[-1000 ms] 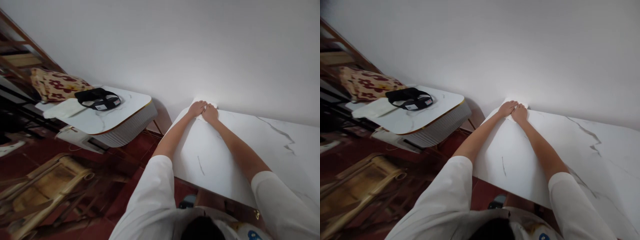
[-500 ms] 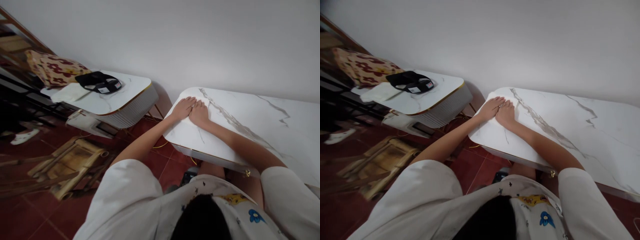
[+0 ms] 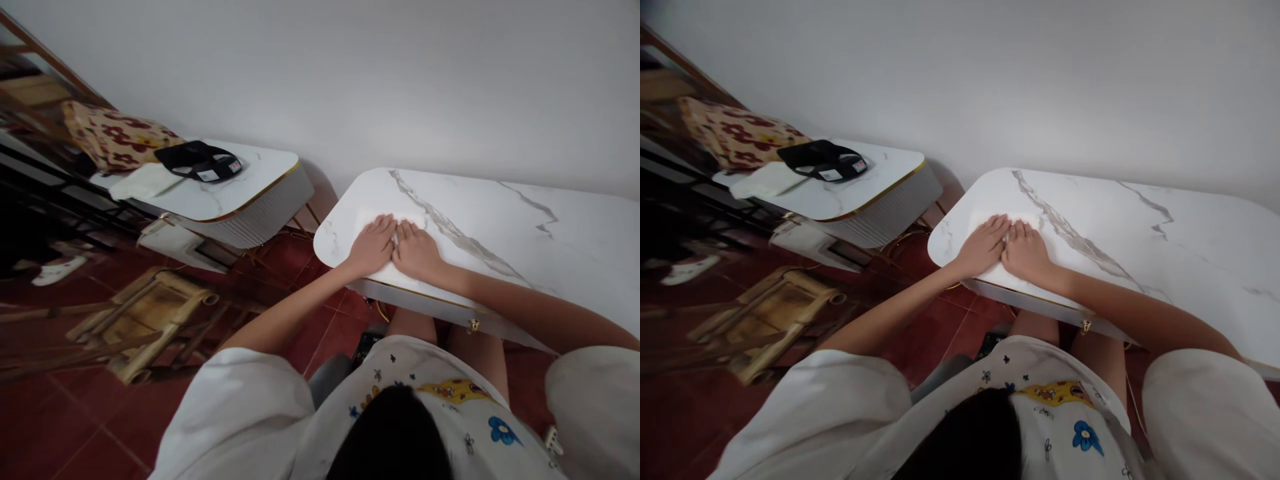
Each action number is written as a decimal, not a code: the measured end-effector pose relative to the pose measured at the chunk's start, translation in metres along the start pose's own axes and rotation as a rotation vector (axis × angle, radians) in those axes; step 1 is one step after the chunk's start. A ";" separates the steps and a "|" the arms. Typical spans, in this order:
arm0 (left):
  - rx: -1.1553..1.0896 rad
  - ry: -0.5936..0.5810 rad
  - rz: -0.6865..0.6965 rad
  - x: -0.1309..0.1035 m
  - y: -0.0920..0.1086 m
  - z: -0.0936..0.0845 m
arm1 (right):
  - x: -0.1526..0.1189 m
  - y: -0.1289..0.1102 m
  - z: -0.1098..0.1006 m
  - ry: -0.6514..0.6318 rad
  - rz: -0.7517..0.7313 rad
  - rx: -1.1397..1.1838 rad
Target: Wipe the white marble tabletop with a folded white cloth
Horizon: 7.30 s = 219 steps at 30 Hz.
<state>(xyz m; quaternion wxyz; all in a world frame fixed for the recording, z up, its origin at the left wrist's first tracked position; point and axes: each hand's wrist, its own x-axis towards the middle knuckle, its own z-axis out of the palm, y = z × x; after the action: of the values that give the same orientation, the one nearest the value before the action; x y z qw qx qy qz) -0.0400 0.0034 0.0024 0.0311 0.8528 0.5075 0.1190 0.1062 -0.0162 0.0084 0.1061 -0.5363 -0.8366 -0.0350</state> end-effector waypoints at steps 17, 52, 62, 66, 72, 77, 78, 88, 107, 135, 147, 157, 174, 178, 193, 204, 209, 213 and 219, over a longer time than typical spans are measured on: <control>0.007 0.182 0.156 0.205 -0.075 0.031 | 0.159 0.107 0.030 0.070 0.099 0.011; -0.086 -0.003 0.046 -0.007 0.055 0.011 | -0.058 0.024 -0.014 -0.013 0.070 -0.001; -0.178 -0.162 -0.054 0.053 0.134 0.009 | -0.072 0.113 -0.023 0.021 0.111 -0.042; -0.133 -0.110 -0.066 0.097 0.131 0.021 | -0.043 0.143 -0.018 0.044 0.148 -0.066; -0.087 0.015 -0.088 0.160 0.099 0.033 | 0.024 0.175 -0.002 0.065 0.133 -0.061; -0.057 0.105 -0.116 0.209 0.065 0.042 | 0.079 0.193 0.010 0.078 0.131 -0.053; -0.047 0.109 -0.100 0.219 0.060 0.043 | 0.088 0.196 0.011 0.077 0.140 -0.056; -0.012 0.054 0.133 0.277 0.089 0.057 | 0.084 0.253 0.015 0.131 0.276 -0.091; 0.118 -0.116 0.199 0.031 0.130 0.004 | -0.095 0.095 -0.018 0.067 0.058 -0.059; 0.079 0.131 0.155 0.248 0.104 0.052 | 0.054 0.256 0.007 0.083 0.218 -0.088; 0.051 0.089 0.299 0.277 0.178 0.073 | -0.005 0.317 -0.003 0.064 0.369 -0.103; 0.008 -0.006 0.257 0.150 0.177 0.045 | -0.085 0.215 -0.020 0.052 0.264 -0.129; -0.235 -0.146 0.227 0.046 0.255 0.037 | -0.222 0.192 -0.045 0.114 0.207 -0.043; -0.224 -0.085 0.226 0.082 0.271 0.049 | -0.208 0.231 -0.044 0.098 0.227 -0.057; 0.020 0.079 0.187 0.254 0.192 0.075 | -0.018 0.329 0.001 0.065 0.267 -0.052; 0.033 0.103 0.320 0.307 0.224 0.092 | -0.025 0.378 0.001 0.130 0.398 -0.046; -0.003 0.057 0.393 0.274 0.245 0.090 | -0.072 0.360 -0.006 0.133 0.433 -0.070; -0.015 0.050 0.419 0.232 0.255 0.083 | -0.111 0.328 -0.016 0.123 0.440 -0.088; -0.063 -0.022 0.381 0.149 0.253 0.060 | -0.159 0.258 -0.032 0.070 0.395 -0.091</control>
<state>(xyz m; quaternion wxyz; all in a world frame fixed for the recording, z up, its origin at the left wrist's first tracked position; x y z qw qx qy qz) 0.2588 0.0152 0.0137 0.0403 0.9334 0.3324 0.1293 0.4084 -0.0547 -0.0086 0.1156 -0.6926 -0.7085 -0.0699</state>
